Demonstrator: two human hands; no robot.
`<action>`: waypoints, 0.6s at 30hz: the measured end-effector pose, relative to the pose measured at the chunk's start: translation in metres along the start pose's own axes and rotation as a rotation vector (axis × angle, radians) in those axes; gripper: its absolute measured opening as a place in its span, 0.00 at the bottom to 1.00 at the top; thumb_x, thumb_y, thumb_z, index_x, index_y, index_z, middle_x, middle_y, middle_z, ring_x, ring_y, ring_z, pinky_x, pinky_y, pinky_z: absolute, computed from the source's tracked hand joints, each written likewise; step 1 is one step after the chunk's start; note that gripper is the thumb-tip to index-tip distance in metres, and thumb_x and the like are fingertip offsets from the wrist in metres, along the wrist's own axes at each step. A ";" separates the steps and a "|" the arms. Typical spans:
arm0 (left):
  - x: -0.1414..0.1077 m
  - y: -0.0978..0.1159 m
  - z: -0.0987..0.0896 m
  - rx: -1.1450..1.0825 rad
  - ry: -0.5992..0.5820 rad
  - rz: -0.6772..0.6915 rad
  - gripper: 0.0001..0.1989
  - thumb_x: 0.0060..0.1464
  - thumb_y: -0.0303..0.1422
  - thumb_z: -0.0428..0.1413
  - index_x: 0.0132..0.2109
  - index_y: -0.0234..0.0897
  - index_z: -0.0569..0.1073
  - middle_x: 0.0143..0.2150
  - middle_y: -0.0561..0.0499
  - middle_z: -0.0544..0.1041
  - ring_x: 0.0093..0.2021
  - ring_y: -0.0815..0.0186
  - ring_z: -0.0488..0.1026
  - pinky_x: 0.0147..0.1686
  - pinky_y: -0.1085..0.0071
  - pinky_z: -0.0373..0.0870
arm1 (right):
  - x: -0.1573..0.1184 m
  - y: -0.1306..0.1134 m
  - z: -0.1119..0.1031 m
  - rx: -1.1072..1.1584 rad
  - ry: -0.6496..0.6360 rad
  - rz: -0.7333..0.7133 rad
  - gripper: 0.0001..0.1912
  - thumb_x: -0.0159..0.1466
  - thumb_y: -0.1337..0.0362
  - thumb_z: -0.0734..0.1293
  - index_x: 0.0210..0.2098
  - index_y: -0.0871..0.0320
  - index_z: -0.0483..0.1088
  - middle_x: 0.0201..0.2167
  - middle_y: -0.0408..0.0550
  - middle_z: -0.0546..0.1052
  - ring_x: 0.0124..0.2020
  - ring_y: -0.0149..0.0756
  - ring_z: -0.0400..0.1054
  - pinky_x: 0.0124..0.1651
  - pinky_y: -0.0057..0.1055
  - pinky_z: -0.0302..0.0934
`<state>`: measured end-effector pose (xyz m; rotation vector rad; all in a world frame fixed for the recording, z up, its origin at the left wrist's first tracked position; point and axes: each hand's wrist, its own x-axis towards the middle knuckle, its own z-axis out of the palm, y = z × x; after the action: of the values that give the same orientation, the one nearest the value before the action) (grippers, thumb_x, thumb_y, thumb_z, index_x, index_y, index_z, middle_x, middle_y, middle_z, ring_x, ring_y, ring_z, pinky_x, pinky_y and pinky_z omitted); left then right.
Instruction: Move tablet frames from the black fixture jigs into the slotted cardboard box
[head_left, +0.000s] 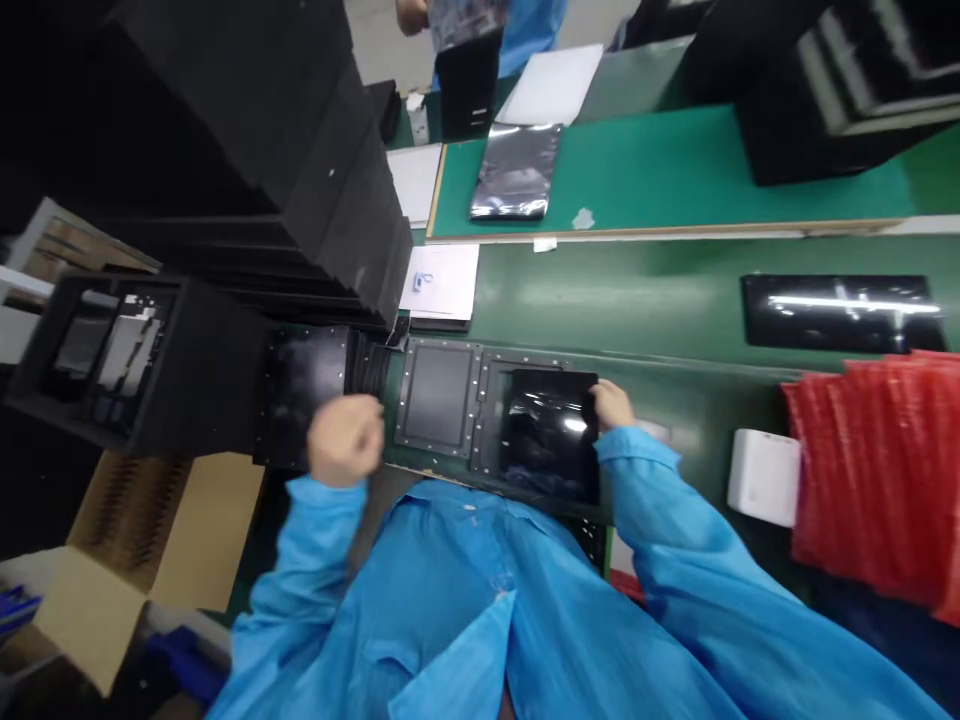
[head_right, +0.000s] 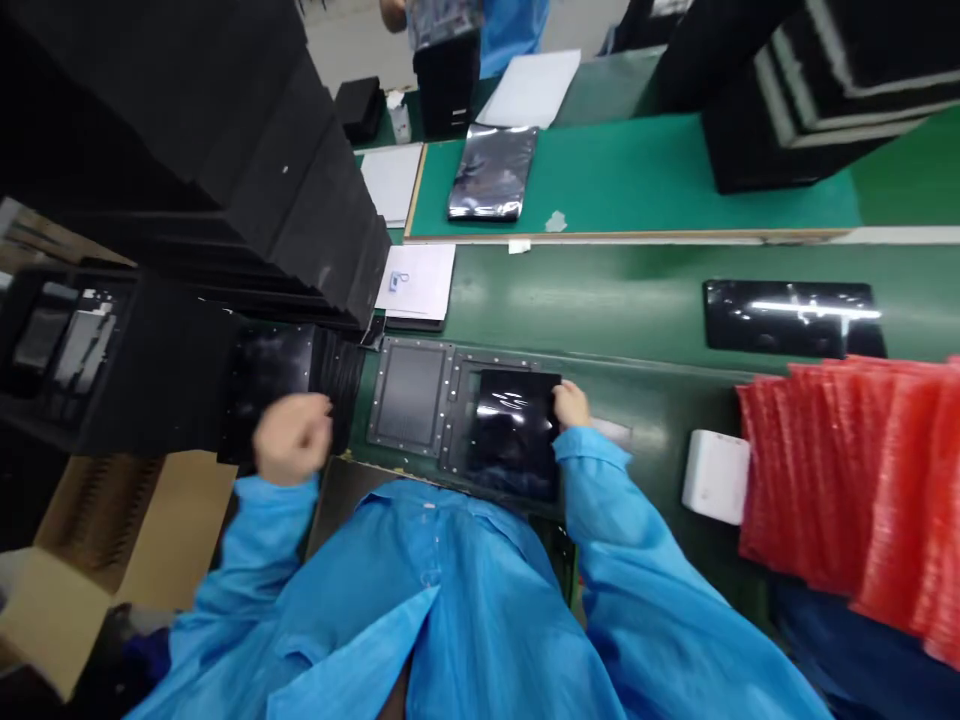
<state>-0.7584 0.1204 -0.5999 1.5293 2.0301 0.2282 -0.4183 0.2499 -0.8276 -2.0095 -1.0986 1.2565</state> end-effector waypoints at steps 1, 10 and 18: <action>-0.009 0.020 0.019 -0.042 -0.028 0.029 0.20 0.55 0.48 0.53 0.49 0.43 0.76 0.46 0.45 0.78 0.53 0.53 0.71 0.56 0.52 0.64 | 0.006 0.006 0.006 0.019 -0.034 0.027 0.13 0.65 0.59 0.63 0.42 0.63 0.71 0.38 0.49 0.75 0.39 0.38 0.70 0.44 0.38 0.67; -0.042 0.048 0.080 -0.058 -0.252 0.289 0.15 0.58 0.38 0.50 0.44 0.42 0.79 0.44 0.45 0.80 0.45 0.57 0.76 0.51 0.59 0.69 | 0.006 0.012 0.043 0.069 -0.088 0.012 0.22 0.58 0.63 0.56 0.49 0.64 0.68 0.46 0.54 0.75 0.46 0.41 0.69 0.51 0.37 0.63; 0.025 -0.007 0.122 0.011 -0.433 0.242 0.24 0.53 0.39 0.58 0.57 0.40 0.71 0.60 0.42 0.69 0.64 0.50 0.59 0.66 0.50 0.48 | -0.051 0.015 0.027 -0.451 0.045 -0.123 0.27 0.56 0.54 0.65 0.53 0.60 0.70 0.48 0.60 0.69 0.50 0.52 0.63 0.53 0.45 0.57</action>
<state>-0.7024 0.1161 -0.7113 1.6629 1.5152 -0.0231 -0.4496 0.1987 -0.8266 -2.2310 -1.5670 0.9563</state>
